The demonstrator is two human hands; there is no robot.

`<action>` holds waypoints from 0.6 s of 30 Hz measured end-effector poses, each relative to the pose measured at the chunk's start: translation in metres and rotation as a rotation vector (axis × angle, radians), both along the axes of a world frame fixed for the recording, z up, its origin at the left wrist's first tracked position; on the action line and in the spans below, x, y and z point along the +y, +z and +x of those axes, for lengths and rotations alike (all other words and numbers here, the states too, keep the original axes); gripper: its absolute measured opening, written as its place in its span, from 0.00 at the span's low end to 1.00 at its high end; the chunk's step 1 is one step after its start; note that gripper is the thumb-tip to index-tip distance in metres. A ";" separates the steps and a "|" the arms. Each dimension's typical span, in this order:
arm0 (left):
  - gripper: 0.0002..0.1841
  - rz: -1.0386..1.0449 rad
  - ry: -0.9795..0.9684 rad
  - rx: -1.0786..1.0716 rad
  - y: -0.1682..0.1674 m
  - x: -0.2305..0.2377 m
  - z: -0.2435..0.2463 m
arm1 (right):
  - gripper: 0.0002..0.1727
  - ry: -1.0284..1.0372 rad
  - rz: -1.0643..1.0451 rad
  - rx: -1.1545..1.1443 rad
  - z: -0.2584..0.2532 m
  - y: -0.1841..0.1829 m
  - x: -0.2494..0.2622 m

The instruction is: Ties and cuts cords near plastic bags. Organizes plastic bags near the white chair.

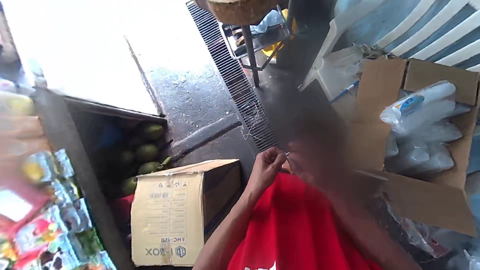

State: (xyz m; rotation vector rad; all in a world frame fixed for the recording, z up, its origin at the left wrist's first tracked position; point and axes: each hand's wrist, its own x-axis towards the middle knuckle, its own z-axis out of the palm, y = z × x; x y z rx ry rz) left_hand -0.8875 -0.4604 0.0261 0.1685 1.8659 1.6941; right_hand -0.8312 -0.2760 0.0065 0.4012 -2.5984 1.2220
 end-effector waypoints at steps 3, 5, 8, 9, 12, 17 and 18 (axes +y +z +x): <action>0.09 -0.186 -0.132 0.045 0.002 0.020 -0.031 | 0.10 0.059 -0.020 0.029 -0.021 -0.005 0.025; 0.09 -0.338 -0.168 0.138 0.007 0.040 -0.044 | 0.10 0.038 -0.108 -0.003 -0.031 -0.010 0.039; 0.09 -0.516 -0.172 0.437 0.015 0.077 -0.052 | 0.10 -0.059 -0.359 -0.179 -0.046 -0.008 0.063; 0.09 -0.532 -0.172 0.547 0.014 0.088 -0.055 | 0.11 -0.085 -0.443 -0.269 -0.051 -0.005 0.073; 0.10 -0.489 -0.208 0.725 0.009 0.117 -0.065 | 0.12 -0.101 -0.621 -0.537 -0.065 0.002 0.110; 0.09 0.004 -0.300 0.178 0.006 0.160 -0.102 | 0.14 -0.028 -0.628 -0.533 -0.076 -0.001 0.164; 0.10 0.114 -0.291 -0.002 0.003 0.168 -0.108 | 0.13 -0.080 -0.605 -0.464 -0.077 0.000 0.168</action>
